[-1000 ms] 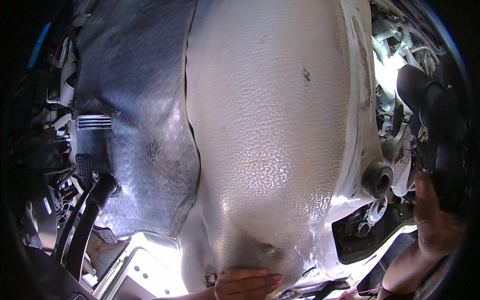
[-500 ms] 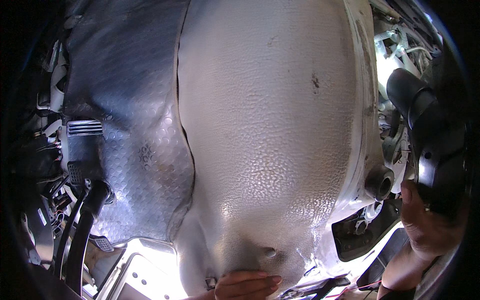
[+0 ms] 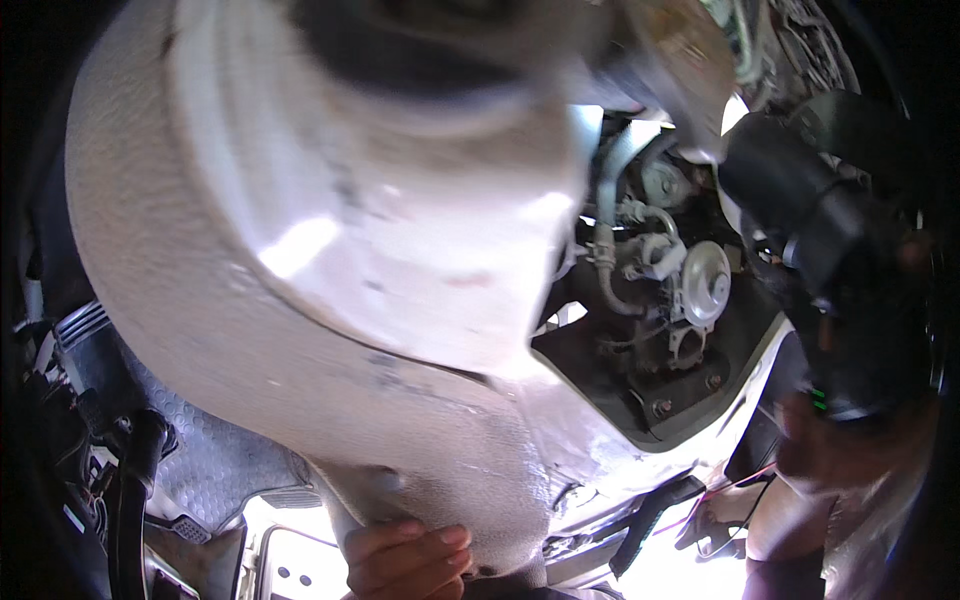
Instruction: The person uses a battery tester to check the vehicle's battery and then uses a flashlight to inspect the engine bay. The person also removes the front seat of the van to access the area underneath.
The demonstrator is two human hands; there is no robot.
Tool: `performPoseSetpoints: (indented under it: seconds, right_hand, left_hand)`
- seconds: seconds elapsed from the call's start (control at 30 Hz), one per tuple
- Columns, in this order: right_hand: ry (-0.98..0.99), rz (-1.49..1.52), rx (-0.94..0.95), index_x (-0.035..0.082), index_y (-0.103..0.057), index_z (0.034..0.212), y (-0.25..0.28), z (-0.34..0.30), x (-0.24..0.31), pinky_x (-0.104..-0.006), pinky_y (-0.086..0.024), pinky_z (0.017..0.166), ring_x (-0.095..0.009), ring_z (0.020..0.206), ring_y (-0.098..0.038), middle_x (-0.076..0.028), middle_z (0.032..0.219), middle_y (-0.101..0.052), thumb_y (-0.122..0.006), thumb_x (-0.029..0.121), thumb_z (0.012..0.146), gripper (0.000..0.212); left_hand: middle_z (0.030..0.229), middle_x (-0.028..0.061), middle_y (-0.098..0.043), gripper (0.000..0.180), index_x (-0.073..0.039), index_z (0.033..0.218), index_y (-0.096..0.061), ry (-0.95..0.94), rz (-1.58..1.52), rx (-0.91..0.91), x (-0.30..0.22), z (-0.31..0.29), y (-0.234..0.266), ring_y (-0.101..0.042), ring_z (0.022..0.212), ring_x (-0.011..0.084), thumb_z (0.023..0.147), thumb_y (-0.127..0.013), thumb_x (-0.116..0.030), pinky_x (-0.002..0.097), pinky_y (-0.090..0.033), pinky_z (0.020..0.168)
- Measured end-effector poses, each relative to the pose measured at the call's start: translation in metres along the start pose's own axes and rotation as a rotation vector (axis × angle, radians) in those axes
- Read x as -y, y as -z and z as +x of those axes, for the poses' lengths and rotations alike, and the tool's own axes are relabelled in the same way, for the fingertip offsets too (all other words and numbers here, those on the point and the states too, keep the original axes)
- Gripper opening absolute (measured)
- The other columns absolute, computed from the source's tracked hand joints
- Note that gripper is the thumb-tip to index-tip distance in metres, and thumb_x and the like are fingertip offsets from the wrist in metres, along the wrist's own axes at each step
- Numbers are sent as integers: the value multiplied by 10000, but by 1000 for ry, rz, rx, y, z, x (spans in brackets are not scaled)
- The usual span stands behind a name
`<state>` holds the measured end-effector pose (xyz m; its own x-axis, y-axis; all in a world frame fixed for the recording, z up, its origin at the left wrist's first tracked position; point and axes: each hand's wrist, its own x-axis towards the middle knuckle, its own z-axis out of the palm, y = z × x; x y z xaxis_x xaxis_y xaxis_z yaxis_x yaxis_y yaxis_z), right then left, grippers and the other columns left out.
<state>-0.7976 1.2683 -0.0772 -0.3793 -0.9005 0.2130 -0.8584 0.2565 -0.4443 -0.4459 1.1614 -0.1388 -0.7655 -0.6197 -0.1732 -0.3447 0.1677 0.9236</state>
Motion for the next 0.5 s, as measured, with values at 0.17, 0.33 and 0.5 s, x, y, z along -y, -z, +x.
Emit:
performPoseSetpoints:
  seconds: [0.17,0.33,0.5]
  right_hand:
    - [31,113,1,47,-672,1227,-15,-29,5,-414,-555,833,-295,972,-658,-154,1178,-644,-939,271,704,629]
    - [14,145,-34,57,-693,1206,-30,-60,13,-412,-555,819,-289,953,-660,-144,1159,-653,-943,262,702,598]
    - [-41,106,-110,109,-710,1074,-49,-70,22,-382,-555,692,-276,849,-681,-74,984,-680,-884,234,730,405]
  left_hand:
    - [1063,95,-744,155,-71,1036,-685,-213,265,-142,4,1,-10,-671,1038,241,976,-594,-181,435,-494,996]
    - [1018,140,-682,177,-55,996,-610,-370,439,-129,35,-13,-8,-614,1019,286,985,-485,-180,495,-467,969]
    - [1080,181,-635,163,-10,978,-569,-295,505,-134,28,-14,-13,-575,1035,331,977,-478,-146,545,-435,969]
